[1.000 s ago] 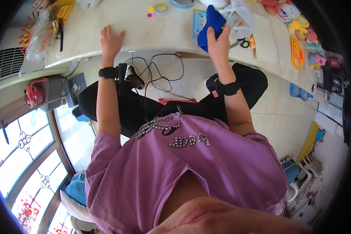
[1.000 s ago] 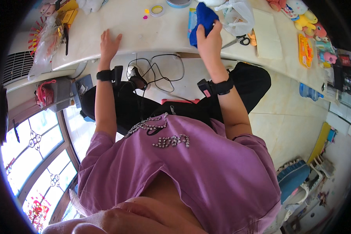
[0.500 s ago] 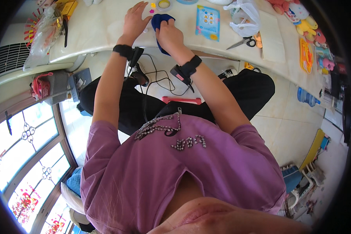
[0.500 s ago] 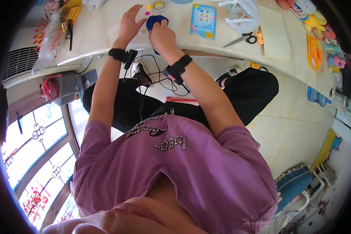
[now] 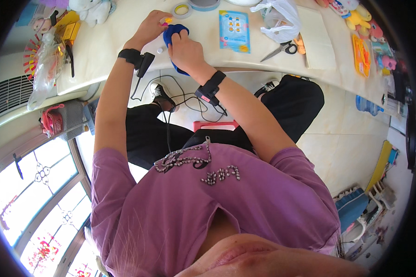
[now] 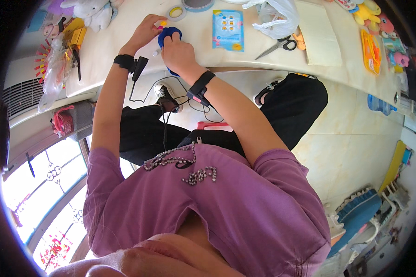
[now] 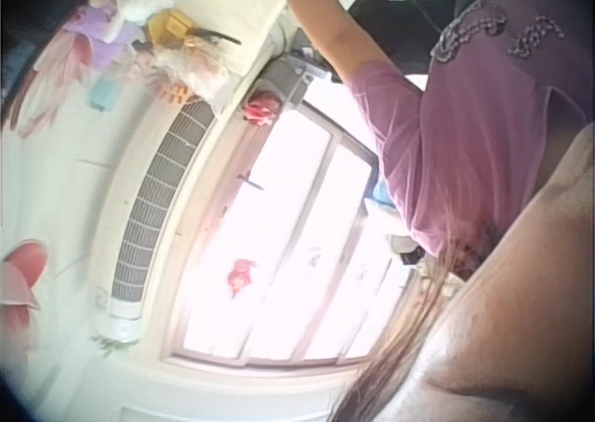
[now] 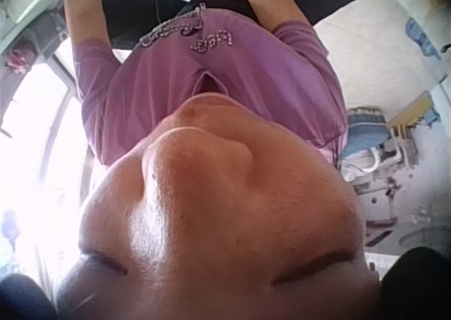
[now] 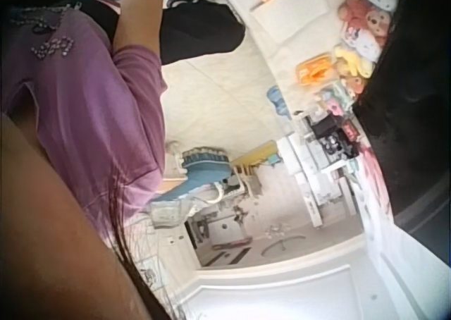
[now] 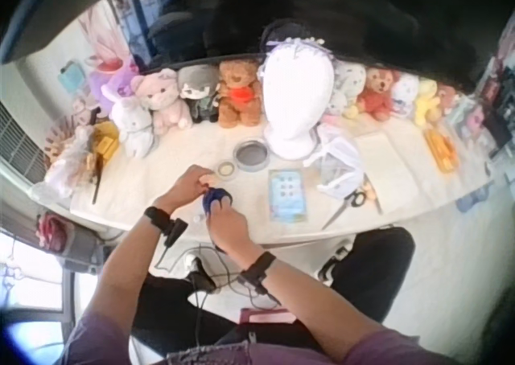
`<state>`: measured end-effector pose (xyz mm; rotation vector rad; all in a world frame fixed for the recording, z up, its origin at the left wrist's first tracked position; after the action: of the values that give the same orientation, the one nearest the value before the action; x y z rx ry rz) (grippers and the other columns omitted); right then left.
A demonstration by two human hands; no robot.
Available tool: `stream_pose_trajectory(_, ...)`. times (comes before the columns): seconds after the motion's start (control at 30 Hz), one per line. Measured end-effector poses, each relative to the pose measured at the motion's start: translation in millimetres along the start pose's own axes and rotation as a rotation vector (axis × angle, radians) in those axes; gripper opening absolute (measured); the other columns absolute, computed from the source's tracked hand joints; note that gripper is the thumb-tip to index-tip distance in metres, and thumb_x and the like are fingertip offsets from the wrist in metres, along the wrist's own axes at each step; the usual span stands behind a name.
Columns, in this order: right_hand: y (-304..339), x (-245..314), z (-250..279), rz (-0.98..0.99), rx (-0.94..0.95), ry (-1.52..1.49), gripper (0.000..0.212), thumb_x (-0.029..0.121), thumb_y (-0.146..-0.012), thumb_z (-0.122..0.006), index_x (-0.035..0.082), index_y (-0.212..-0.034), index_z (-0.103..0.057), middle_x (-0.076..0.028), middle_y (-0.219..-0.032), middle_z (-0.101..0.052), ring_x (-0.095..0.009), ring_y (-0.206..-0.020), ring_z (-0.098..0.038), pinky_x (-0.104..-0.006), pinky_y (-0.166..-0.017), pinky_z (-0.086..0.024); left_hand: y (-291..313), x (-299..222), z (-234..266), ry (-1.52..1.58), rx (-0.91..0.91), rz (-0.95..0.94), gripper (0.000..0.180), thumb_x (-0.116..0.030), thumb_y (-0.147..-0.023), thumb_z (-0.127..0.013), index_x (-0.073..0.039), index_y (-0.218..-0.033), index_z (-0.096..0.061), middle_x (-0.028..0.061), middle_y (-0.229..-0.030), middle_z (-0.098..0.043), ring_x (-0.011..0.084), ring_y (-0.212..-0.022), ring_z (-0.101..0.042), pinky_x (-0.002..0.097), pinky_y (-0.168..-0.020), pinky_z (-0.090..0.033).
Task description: The person organizes various items on a desk, including handling and placing trading cards, picking up and moving a small blue cloth, moving a roll of tape, and picking up a white pearl necklace.
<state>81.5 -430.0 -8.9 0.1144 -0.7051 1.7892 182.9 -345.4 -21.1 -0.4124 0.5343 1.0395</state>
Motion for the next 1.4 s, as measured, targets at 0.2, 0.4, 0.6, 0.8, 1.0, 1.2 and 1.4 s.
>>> stream_pose_trajectory(0.2,0,3,5,0.011,-0.025,-0.066,0.018,0.021,-0.077,-0.056,0.004,-0.078,-0.051,-0.011,-0.077,-0.052,-0.024,-0.051,-0.057,-0.0353,-0.044,-0.047,-4,9,0,-0.114,0.045,-0.026,0.023,-0.008,-0.077,-0.061,-0.011,-0.099,-0.060,0.0068,-0.093,-0.058,0.0170,-0.078,-0.058,0.0250,-0.070,-0.047)
stream_pose_trajectory(0.4,2,2,9,0.054,-0.107,-0.143,0.018,0.020,-0.076,-0.056,0.004,-0.079,-0.051,-0.011,-0.076,-0.051,-0.025,-0.052,-0.056,-0.0362,-0.045,-0.047,-39,-29,22,0.106,-0.031,0.187,0.023,-0.016,-0.075,-0.063,-0.005,-0.095,-0.060,0.0096,-0.084,-0.061,0.0203,-0.077,-0.058,0.0277,-0.070,-0.047)
stream_pose_trajectory(0.6,3,4,12,0.073,-0.174,-0.210,0.018,0.019,-0.075,-0.056,0.003,-0.081,-0.052,-0.012,-0.076,-0.050,-0.025,-0.051,-0.056,-0.0368,-0.045,-0.046,-96,-70,-8,0.158,-0.016,-0.109,0.024,-0.018,-0.074,-0.065,-0.001,-0.091,-0.062,0.0088,-0.074,-0.063,0.0168,-0.065,-0.059,0.0292,-0.060,-0.047)
stream_pose_trajectory(0.8,5,-2,9,0.051,-0.108,-0.191,0.019,0.019,-0.074,-0.057,0.003,-0.083,-0.053,-0.012,-0.077,-0.050,-0.025,-0.052,-0.057,-0.0364,-0.046,-0.046,-72,-71,8,-0.054,-0.260,-0.154,0.033,-0.024,-0.076,-0.063,0.000,-0.097,-0.061,0.0115,-0.081,-0.064,0.0184,-0.067,-0.059,0.0304,-0.062,-0.047)
stream_pose_trajectory(1.0,4,-3,9,0.028,-0.085,-0.196,0.017,0.020,-0.074,-0.058,0.004,-0.078,-0.051,-0.011,-0.076,-0.050,-0.025,-0.053,-0.056,-0.0360,-0.046,-0.046,-34,-46,-14,-0.436,-0.110,-0.328,0.027,-0.021,-0.074,-0.065,-0.004,-0.095,-0.062,0.0125,-0.085,-0.061,0.0272,-0.076,-0.059,0.0328,-0.074,-0.047)
stream_pose_trajectory(1.2,4,0,9,0.016,-0.071,-0.225,0.017,0.021,-0.075,-0.058,0.005,-0.078,-0.052,-0.011,-0.077,-0.051,-0.025,-0.055,-0.057,-0.0365,-0.049,-0.047,-27,-23,9,-0.225,-0.143,0.023,0.027,-0.021,-0.077,-0.065,-0.003,-0.096,-0.062,0.0113,-0.093,-0.062,0.0206,-0.084,-0.060,0.0298,-0.077,-0.046)
stream_pose_trajectory(1.4,4,-5,5,0.009,-0.048,-0.207,0.017,0.021,-0.076,-0.058,0.006,-0.081,-0.052,-0.011,-0.077,-0.051,-0.026,-0.056,-0.058,-0.0380,-0.050,-0.047,10,-18,51,0.449,-0.200,0.254,0.031,-0.020,-0.083,-0.061,0.002,-0.104,-0.058,0.0061,-0.097,-0.061,0.0118,-0.089,-0.057,0.0241,-0.081,-0.045)
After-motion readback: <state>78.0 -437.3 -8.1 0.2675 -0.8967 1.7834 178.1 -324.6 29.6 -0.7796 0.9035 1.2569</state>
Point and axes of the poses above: each hand's wrist, its own y-axis away from the middle knuckle, its own z-axis out of the back of the hand, x = y × z, the point moved 9 cm from there along -y, towards the middle knuckle
